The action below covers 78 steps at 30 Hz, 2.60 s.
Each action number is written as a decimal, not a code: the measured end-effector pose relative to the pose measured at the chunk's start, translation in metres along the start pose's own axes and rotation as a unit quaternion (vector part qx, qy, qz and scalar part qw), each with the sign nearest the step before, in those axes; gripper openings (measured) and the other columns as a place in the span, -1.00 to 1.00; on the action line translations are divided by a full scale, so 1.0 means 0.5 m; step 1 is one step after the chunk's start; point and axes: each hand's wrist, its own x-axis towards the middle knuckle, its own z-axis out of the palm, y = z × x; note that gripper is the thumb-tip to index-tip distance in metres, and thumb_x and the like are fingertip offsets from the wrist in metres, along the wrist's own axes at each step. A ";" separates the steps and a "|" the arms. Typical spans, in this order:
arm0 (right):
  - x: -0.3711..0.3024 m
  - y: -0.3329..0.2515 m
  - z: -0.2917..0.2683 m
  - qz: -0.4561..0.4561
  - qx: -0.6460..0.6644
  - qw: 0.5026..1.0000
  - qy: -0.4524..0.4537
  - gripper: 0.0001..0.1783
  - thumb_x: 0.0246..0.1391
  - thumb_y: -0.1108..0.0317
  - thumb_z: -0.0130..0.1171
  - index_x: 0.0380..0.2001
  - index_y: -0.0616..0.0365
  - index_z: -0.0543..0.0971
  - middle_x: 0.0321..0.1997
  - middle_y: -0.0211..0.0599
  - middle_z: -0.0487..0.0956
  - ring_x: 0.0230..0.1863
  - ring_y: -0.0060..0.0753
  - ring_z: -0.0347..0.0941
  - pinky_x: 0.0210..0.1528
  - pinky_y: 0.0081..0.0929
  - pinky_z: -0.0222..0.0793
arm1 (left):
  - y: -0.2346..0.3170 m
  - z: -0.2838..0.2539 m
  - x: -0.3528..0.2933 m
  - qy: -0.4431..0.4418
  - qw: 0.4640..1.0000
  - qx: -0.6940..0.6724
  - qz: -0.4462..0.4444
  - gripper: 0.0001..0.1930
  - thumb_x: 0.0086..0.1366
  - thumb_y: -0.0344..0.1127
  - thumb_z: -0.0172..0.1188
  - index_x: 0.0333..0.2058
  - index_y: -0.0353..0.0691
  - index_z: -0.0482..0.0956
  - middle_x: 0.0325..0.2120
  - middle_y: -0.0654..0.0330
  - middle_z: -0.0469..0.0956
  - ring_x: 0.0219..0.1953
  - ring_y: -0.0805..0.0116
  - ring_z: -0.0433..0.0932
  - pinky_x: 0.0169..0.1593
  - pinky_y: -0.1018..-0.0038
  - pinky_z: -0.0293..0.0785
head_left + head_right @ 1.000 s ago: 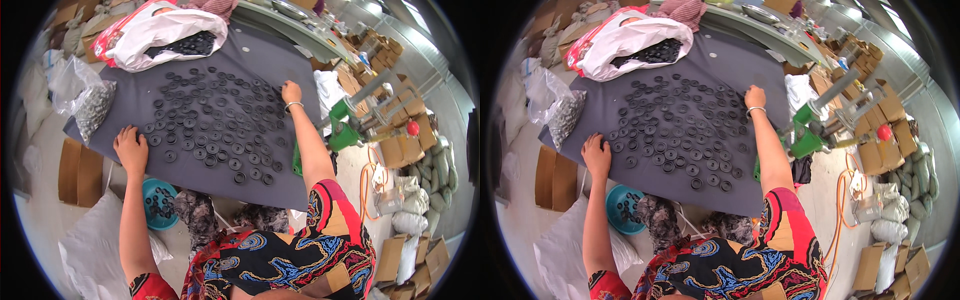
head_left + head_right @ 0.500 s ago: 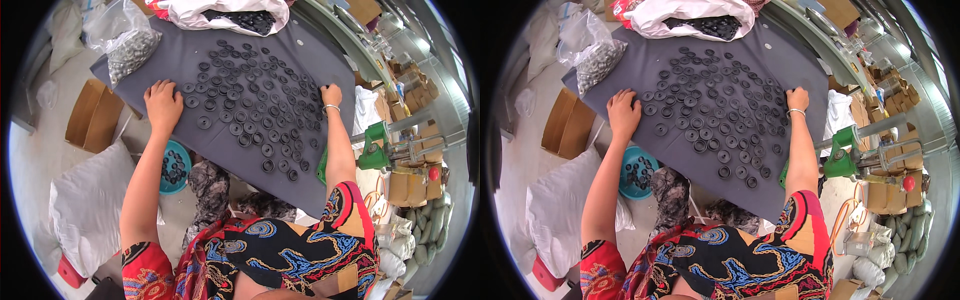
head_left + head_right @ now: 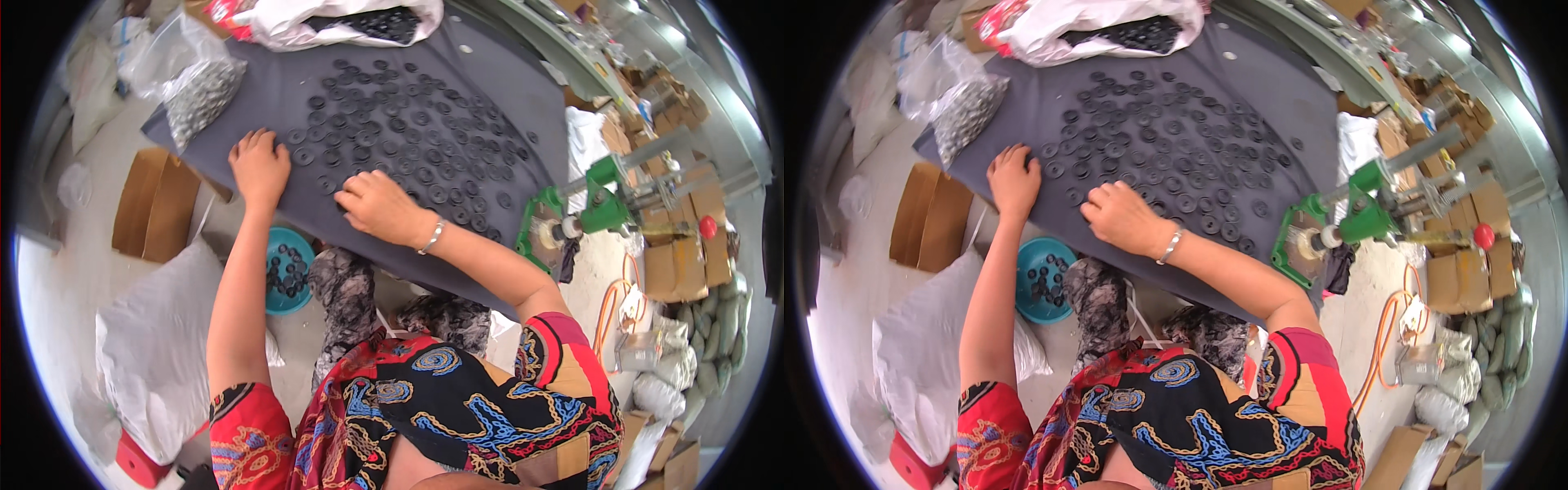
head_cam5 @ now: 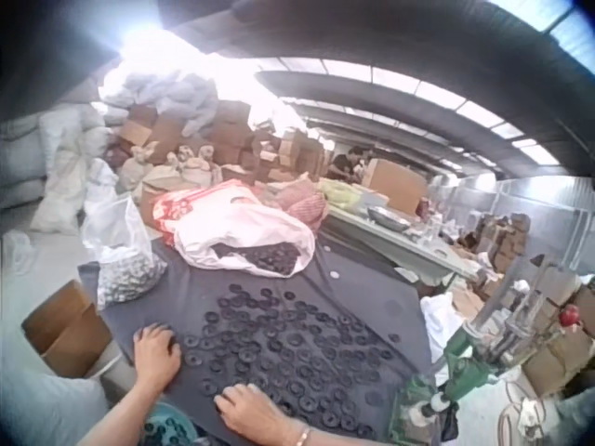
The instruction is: The person arranges black circular rubber grommets on a gray work surface. They then pick up small metal inserts from a plastic bag and place them into the center of each grommet one by one. The person continues this repetitive assembly process, filling the grommets with metal inserts.
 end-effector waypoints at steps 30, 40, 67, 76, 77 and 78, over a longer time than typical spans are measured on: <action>-0.395 0.620 -0.117 0.623 -0.249 0.739 0.058 -0.74 -0.01 0.34 0.05 -0.27 0.24 0.54 -0.25 0.11 0.57 -0.11 0.12 0.46 -0.09 -0.09 0.44 | 0.016 -0.021 0.004 -0.012 1.000 -0.021 -0.014 -0.75 0.13 -0.32 0.12 -0.21 -0.26 0.57 -0.05 0.12 0.54 0.11 0.12 0.39 0.22 0.15 0.15; -0.116 0.198 -0.101 0.320 0.068 0.929 0.173 -0.70 -0.10 0.38 0.17 -0.22 0.18 0.55 -0.28 -0.10 0.49 -0.25 -0.06 0.46 -0.16 -0.27 0.40 | -0.009 -0.001 -0.004 0.013 1.000 -0.001 0.001 -0.76 0.13 -0.31 0.08 -0.25 -0.24 0.59 -0.09 0.15 0.56 0.07 0.15 0.42 0.19 0.10 0.17; 0.002 0.110 0.014 0.164 -0.101 0.981 -0.011 -0.62 0.16 0.34 -0.03 0.05 0.19 0.43 0.17 -0.16 0.41 0.23 -0.17 0.27 0.24 -0.06 0.08 | 0.007 -0.009 0.001 -0.009 1.000 -0.005 -0.016 -0.74 0.12 -0.29 0.09 -0.23 -0.23 0.59 -0.08 0.14 0.56 0.09 0.14 0.41 0.21 0.13 0.16; -0.009 0.109 0.000 0.202 -0.107 0.972 -0.061 -0.66 0.17 0.33 -0.04 0.00 0.18 0.46 0.14 -0.22 0.45 0.23 -0.19 0.27 0.30 0.13 -0.04 | 0.004 -0.005 0.000 0.011 1.000 -0.014 -0.015 -0.75 0.11 -0.32 0.08 -0.26 -0.26 0.61 -0.11 0.12 0.57 0.06 0.12 0.42 0.20 0.09 0.16; -0.008 0.108 -0.002 0.203 -0.108 0.971 -0.066 -0.66 0.17 0.33 -0.04 -0.01 0.18 0.46 0.12 -0.22 0.46 0.23 -0.20 0.27 0.30 0.13 -0.04 | 0.004 -0.006 0.000 0.010 1.000 -0.016 -0.015 -0.75 0.11 -0.32 0.08 -0.26 -0.26 0.61 -0.10 0.11 0.57 0.06 0.12 0.42 0.20 0.09 0.16; -0.007 0.108 -0.005 0.203 -0.107 0.970 -0.079 -0.67 0.17 0.33 -0.04 -0.01 0.18 0.47 0.11 -0.22 0.46 0.22 -0.20 0.28 0.30 0.13 -0.04 | 0.005 -0.006 0.001 0.009 1.000 -0.016 -0.016 -0.75 0.11 -0.32 0.08 -0.26 -0.26 0.61 -0.10 0.11 0.57 0.07 0.12 0.42 0.20 0.10 0.15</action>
